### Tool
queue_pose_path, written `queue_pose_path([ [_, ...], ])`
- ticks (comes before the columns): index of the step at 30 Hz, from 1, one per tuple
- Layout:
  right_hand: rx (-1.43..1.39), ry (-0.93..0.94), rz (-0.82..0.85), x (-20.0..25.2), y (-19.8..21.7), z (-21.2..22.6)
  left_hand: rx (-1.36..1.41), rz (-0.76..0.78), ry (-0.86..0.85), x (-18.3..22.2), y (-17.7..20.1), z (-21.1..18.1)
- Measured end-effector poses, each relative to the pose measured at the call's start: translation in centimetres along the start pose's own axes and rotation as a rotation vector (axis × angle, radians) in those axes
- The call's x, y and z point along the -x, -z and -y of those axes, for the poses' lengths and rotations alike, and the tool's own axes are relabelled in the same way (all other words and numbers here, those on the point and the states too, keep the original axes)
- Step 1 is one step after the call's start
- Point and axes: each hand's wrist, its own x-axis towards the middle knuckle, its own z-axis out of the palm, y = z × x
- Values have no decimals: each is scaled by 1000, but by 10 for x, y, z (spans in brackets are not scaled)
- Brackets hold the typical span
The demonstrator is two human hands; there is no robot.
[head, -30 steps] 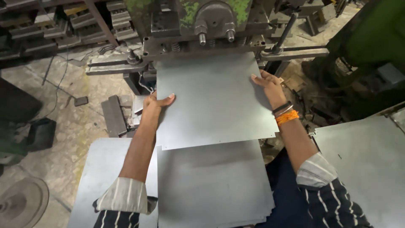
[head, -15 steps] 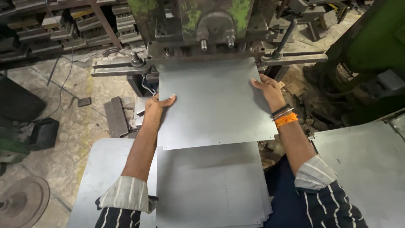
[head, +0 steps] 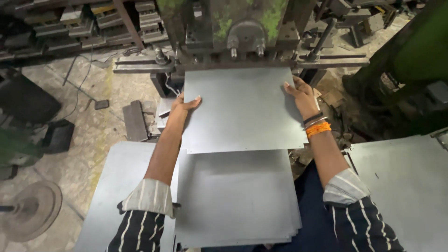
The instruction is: Placing metal sheets into a stamping press and stacking the processed parts.
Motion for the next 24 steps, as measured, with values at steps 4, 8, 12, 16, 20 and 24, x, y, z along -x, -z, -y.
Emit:
queue_pose_path([
  [4,22,-15,-8,63,-2,16,-296,14,-66,76,-1,-9],
  [8,-1,-49,-50,157,-10,41,-346,-45,12,163,16,7],
  [12,-46,-328,-97,222,-26,40,-11,-8,73,198,66,61],
  [16,541,-284,-31,229,-45,53,-284,-155,-39,203,67,60],
  [20,954,406,-47,216,-109,68,-490,-457,-338,165,98,71],
  [24,417,180,381,225,-222,84,-849,-580,-516,134,147,105],
])
